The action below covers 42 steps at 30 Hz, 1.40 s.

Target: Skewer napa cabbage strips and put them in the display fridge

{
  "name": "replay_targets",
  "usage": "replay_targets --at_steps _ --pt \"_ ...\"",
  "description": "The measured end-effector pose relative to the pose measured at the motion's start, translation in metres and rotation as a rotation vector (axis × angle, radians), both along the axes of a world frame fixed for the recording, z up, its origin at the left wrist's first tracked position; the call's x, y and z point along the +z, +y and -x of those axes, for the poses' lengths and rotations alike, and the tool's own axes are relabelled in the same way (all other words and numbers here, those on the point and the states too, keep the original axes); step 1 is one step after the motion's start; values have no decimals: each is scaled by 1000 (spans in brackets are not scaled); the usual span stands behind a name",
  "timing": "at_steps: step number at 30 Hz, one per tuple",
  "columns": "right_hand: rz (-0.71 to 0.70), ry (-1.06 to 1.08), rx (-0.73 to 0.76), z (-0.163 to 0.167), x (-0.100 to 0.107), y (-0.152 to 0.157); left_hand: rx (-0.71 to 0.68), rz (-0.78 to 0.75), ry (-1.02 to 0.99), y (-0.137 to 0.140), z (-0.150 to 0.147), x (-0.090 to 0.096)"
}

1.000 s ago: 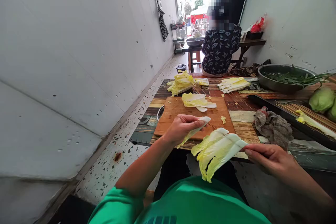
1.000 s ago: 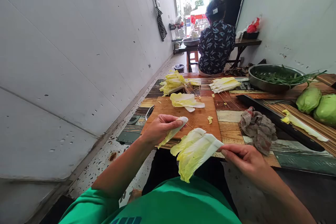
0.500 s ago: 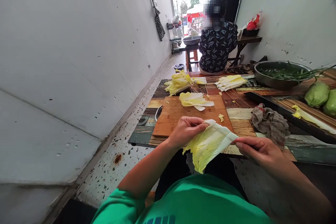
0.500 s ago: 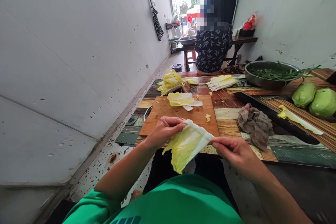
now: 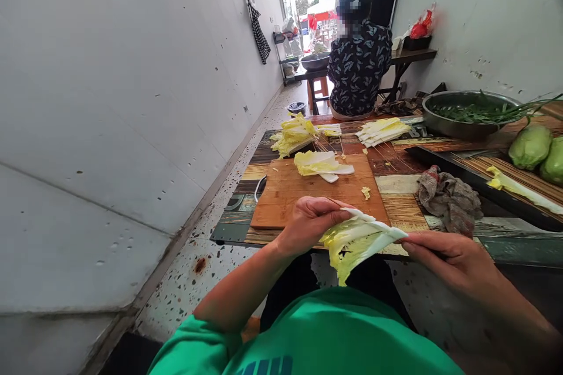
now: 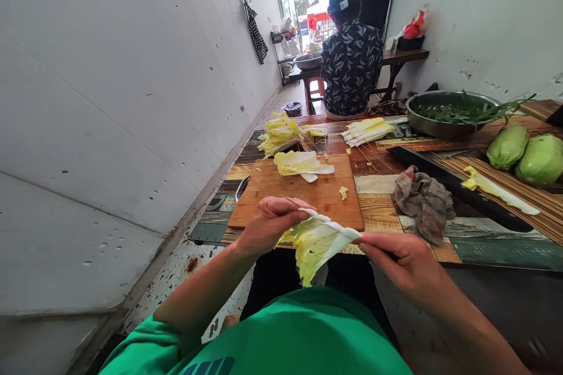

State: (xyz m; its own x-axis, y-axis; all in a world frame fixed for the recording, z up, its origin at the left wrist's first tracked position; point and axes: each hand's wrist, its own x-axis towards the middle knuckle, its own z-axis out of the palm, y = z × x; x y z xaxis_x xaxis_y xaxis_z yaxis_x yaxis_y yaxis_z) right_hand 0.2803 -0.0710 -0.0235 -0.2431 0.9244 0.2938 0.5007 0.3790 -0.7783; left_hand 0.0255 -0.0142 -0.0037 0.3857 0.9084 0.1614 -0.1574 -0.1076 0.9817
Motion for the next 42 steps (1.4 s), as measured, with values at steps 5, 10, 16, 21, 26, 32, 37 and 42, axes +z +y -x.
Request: replay_targets --at_steps 5,10,16,21,26,32,37,42 --pt "48 1 20 -3 2 0 17 82 -31 -7 3 -7" --pt "-254 -144 94 30 40 32 167 -82 15 4 39 15" --pt "-918 -475 239 103 49 114 452 -453 74 39 125 22" --pt "-1110 -665 457 133 -22 164 605 -474 610 35 179 -55" --pt "-1040 -712 485 135 -59 165 618 -830 816 -2 167 -108" --pt "-886 -689 499 145 -61 157 580 -862 887 15 138 -115" --pt "-745 -641 516 144 -65 156 547 -789 865 30 142 -115" --pt "-749 -673 558 142 -66 160 560 -779 814 28 145 -107"
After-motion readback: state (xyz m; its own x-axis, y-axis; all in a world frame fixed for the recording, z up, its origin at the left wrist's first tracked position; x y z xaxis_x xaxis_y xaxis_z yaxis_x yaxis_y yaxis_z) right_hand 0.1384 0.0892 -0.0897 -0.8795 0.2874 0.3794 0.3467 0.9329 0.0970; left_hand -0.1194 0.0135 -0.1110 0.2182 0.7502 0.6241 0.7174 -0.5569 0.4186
